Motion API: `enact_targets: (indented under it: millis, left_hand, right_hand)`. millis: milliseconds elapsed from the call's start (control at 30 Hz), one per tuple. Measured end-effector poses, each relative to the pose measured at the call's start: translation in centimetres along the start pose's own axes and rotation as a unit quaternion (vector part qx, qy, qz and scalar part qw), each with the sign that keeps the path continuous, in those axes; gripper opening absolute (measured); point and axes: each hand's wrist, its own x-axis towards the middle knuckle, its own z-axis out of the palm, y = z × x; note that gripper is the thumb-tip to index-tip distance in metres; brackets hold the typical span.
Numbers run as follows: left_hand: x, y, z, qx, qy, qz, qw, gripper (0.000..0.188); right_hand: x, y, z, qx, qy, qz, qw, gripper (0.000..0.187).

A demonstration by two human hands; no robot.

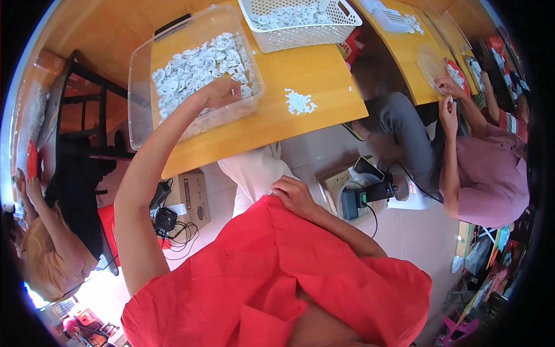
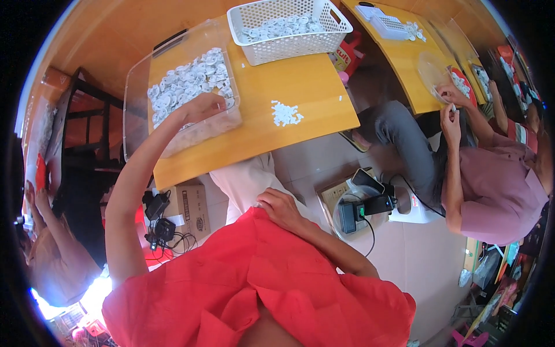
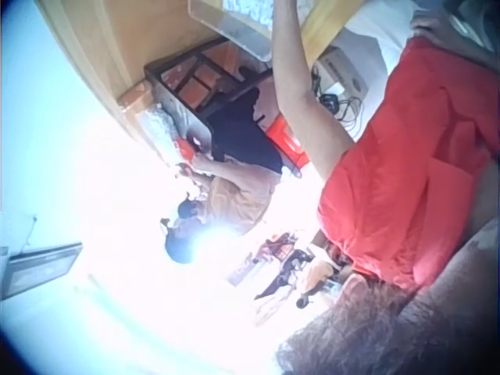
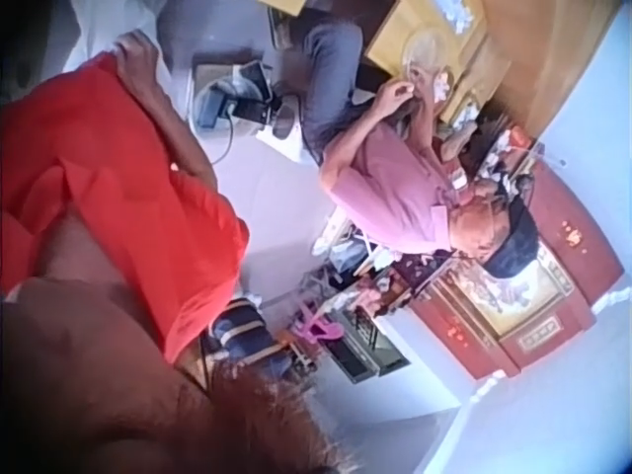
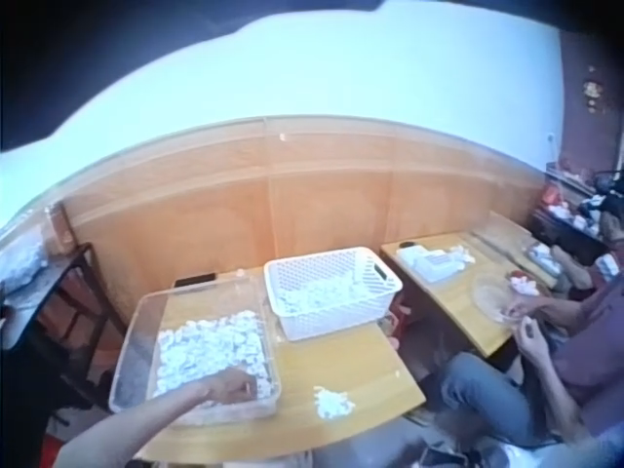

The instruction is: The person assembles plastic components by picking up round plastic bases from a container and inserting small plastic pins into the bases by hand.

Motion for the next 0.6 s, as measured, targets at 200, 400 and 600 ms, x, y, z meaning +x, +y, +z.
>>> enact_targets:
  millis: [200, 400, 600]
  left_hand:
    - [-0.8, 2.1, -1.5, -0.109, 0.040, -0.150, 0.982, 0.016]
    - [-5.0, 4.4, -4.5, -0.437, 0.167, -0.152, 0.871, 0.015]
    - [-10.0, 8.7, -3.4, -0.609, 0.175, -0.057, 0.771, 0.013]
  right_hand:
    - [0.1, -0.5, 0.0, 0.000, -0.004, -0.001, 1.000, 0.005]
    - [0.5, -0.8, -0.7, 0.061, 0.003, 0.067, 0.996, 0.007]
    - [3.3, -1.0, -3.0, 0.227, 0.049, 0.156, 0.960, 0.005]
